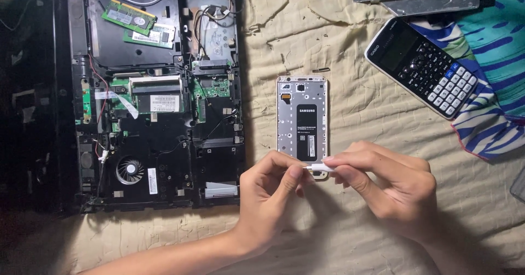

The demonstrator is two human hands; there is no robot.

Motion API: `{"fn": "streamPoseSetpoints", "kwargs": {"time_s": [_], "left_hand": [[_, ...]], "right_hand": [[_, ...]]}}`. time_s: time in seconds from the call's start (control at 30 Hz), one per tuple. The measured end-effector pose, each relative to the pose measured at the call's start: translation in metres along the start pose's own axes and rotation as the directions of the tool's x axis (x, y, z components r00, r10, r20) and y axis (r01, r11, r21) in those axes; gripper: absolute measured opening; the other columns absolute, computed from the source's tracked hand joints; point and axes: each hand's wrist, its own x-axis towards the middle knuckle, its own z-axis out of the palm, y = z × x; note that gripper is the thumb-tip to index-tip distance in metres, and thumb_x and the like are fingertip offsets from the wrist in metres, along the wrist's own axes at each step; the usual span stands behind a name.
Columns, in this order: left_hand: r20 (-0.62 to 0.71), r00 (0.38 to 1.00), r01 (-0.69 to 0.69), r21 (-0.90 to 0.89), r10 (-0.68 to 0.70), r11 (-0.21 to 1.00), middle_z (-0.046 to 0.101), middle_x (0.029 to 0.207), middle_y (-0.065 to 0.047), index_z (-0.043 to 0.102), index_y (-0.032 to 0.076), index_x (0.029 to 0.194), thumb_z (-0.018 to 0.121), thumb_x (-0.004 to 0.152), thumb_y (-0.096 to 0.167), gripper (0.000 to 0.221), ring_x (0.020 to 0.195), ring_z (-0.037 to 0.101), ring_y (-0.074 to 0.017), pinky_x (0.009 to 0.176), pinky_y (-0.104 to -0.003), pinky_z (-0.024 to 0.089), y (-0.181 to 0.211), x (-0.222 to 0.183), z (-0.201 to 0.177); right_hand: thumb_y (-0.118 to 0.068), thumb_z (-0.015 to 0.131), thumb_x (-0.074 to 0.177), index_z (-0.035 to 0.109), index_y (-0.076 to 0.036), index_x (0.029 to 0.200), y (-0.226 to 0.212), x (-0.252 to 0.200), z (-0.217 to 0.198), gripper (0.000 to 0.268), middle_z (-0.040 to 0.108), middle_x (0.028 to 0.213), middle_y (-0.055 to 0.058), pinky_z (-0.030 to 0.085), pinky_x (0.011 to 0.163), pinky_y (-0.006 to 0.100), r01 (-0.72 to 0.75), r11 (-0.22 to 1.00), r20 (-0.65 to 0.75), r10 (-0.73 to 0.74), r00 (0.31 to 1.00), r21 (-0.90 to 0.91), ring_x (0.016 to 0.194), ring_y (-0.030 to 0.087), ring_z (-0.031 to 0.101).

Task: Repairing a smartphone by using a precision screwdriver to handle small screws and a marker to label components on the internal frame.

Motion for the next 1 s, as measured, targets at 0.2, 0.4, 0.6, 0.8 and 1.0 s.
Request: {"fn": "streamPoseSetpoints", "kwargs": {"time_s": [0.2, 0.4, 0.6, 0.8, 1.0], "left_hand": [[-0.004, 1.000, 0.018, -0.019, -0.019, 1.000, 0.070, 0.079, -0.009, 0.062, 0.005, 0.090, 0.062, 0.102, 0.024, 0.023, 0.075, 0.066, -0.0156, 0.066, -0.029, 0.054, 0.0021, 0.0001, 0.0008], [0.013, 1.000, 0.026, -0.066, -0.026, 0.997, 0.069, 0.079, -0.011, 0.060, 0.004, 0.091, 0.060, 0.103, 0.020, 0.020, 0.072, 0.064, -0.0162, 0.064, -0.028, 0.054, 0.0009, -0.0003, -0.0001], [0.015, 1.000, 0.029, -0.114, -0.027, 0.993, 0.069, 0.079, -0.014, 0.060, 0.002, 0.092, 0.058, 0.104, 0.017, 0.019, 0.072, 0.063, -0.0170, 0.062, -0.028, 0.053, 0.0007, -0.0005, 0.0007], [0.015, 0.999, 0.034, -0.123, -0.033, 0.992, 0.070, 0.079, -0.014, 0.060, 0.002, 0.093, 0.059, 0.104, 0.017, 0.019, 0.072, 0.064, -0.0168, 0.061, -0.028, 0.053, -0.0011, -0.0007, 0.0005], [0.006, 0.999, 0.039, -0.102, -0.038, 0.994, 0.070, 0.079, -0.014, 0.061, 0.001, 0.092, 0.060, 0.103, 0.017, 0.019, 0.072, 0.064, -0.0169, 0.061, -0.028, 0.053, -0.0013, -0.0006, 0.0009]], "right_hand": [[-0.006, 0.063, 0.093, 0.074, 0.001, 0.100, -0.0006, 0.0008, 0.0023, 0.015, 0.072, 0.078, 0.010, 0.053, 0.065, 0.021, -0.001, 1.000, -0.007, 0.001, 1.000, 0.016, 0.063, 0.015, 0.068], [-0.007, 0.064, 0.093, 0.074, 0.002, 0.099, -0.0004, 0.0018, 0.0026, 0.014, 0.074, 0.081, 0.011, 0.054, 0.066, 0.022, 0.016, 1.000, -0.006, -0.016, 1.000, 0.000, 0.067, 0.016, 0.069], [-0.007, 0.063, 0.094, 0.073, 0.003, 0.100, 0.0012, 0.0024, 0.0025, 0.016, 0.074, 0.082, 0.011, 0.055, 0.068, 0.024, 0.032, 0.999, -0.002, -0.032, 0.999, 0.002, 0.068, 0.017, 0.071], [-0.008, 0.062, 0.094, 0.073, 0.001, 0.100, 0.0016, 0.0019, 0.0029, 0.016, 0.074, 0.082, 0.011, 0.054, 0.068, 0.023, 0.029, 1.000, -0.005, -0.029, 1.000, -0.002, 0.069, 0.017, 0.071], [-0.008, 0.063, 0.094, 0.073, 0.002, 0.099, 0.0007, 0.0032, 0.0031, 0.015, 0.075, 0.084, 0.011, 0.055, 0.069, 0.024, 0.027, 1.000, -0.005, -0.027, 1.000, -0.013, 0.072, 0.018, 0.072]]}}
